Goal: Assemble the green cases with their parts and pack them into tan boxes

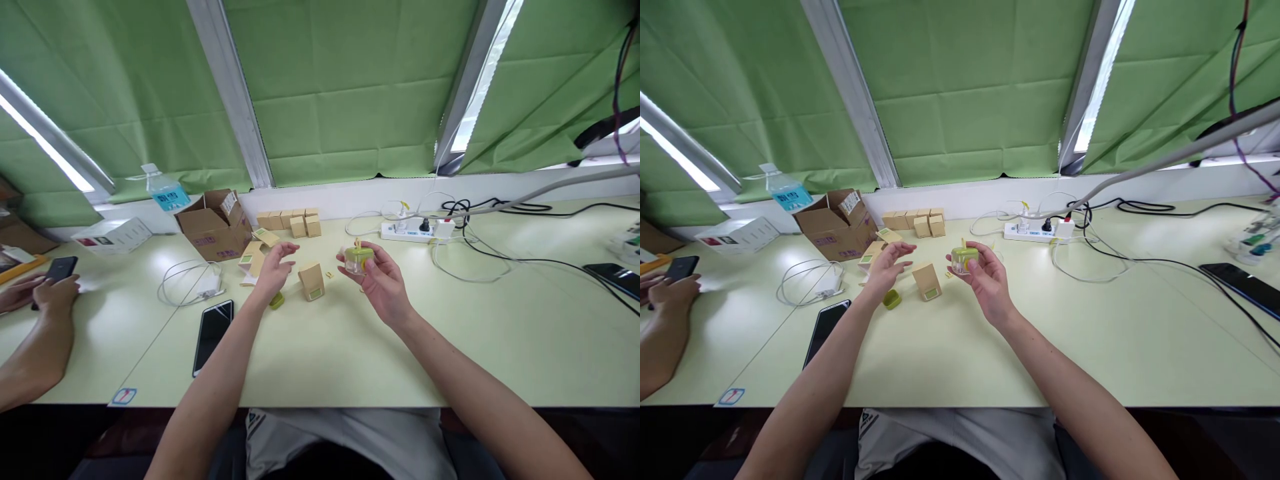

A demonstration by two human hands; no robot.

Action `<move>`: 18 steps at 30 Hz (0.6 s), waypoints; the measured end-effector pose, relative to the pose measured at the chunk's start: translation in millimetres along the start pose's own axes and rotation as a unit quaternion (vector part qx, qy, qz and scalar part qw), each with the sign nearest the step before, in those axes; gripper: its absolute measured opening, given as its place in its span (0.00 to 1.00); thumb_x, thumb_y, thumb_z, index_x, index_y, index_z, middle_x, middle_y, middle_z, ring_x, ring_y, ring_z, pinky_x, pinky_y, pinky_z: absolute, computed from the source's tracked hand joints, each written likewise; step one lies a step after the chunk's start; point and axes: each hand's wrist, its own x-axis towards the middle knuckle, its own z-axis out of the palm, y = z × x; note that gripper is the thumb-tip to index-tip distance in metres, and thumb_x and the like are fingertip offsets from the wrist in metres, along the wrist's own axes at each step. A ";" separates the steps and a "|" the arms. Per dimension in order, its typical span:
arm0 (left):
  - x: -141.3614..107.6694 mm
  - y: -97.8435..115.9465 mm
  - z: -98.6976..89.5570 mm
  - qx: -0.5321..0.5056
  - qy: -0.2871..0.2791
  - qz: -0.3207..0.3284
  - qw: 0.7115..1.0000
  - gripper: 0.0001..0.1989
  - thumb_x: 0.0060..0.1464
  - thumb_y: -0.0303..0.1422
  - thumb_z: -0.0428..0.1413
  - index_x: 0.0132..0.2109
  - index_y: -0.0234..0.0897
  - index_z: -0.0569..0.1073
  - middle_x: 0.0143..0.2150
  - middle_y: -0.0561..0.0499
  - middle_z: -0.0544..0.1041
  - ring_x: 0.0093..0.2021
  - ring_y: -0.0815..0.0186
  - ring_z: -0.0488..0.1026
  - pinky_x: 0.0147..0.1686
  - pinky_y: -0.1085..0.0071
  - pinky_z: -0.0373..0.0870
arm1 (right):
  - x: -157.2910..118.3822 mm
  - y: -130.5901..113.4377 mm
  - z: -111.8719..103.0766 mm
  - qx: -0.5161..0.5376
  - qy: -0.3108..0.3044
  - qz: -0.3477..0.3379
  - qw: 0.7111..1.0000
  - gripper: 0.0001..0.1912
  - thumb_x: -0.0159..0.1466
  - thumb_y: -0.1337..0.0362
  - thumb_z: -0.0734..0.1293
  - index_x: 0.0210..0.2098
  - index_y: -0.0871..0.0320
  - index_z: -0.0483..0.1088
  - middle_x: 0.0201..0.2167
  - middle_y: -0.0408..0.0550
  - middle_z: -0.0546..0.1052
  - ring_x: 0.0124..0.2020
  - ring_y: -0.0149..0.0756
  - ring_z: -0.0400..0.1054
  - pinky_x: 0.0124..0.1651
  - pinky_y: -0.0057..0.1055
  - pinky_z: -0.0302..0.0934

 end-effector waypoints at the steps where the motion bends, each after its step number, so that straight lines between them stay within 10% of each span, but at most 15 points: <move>1: 1.5 -2.5 -2.3 -0.002 -0.039 -0.020 0.999 0.20 0.45 0.25 0.54 0.47 0.39 0.72 0.59 0.41 0.80 0.66 0.51 0.74 0.56 0.54 0.76 | 0.1 1.1 -1.0 0.005 0.018 0.009 1.000 0.23 0.69 0.44 0.72 0.57 0.47 0.70 0.54 0.51 0.80 0.55 0.48 0.79 0.55 0.55 0.78; 7: -5.2 4.5 -5.8 0.120 -0.160 0.007 0.980 0.12 0.52 0.35 0.62 0.44 0.38 0.80 0.49 0.43 0.84 0.51 0.53 0.81 0.40 0.65 0.78 | 3.6 6.6 -8.3 -0.005 0.094 0.028 0.995 0.23 0.62 0.47 0.78 0.50 0.50 0.74 0.39 0.46 0.79 0.39 0.40 0.74 0.29 0.32 0.72; 18: -30.9 27.2 27.0 0.067 -0.230 -0.035 0.970 0.25 0.70 0.48 0.51 0.37 0.36 0.83 0.38 0.43 0.84 0.22 0.68 0.76 0.25 0.70 0.75 | -0.2 -13.7 5.6 -0.021 0.035 0.016 0.999 0.27 0.61 0.51 0.80 0.56 0.52 0.75 0.52 0.51 0.81 0.49 0.43 0.76 0.41 0.40 0.82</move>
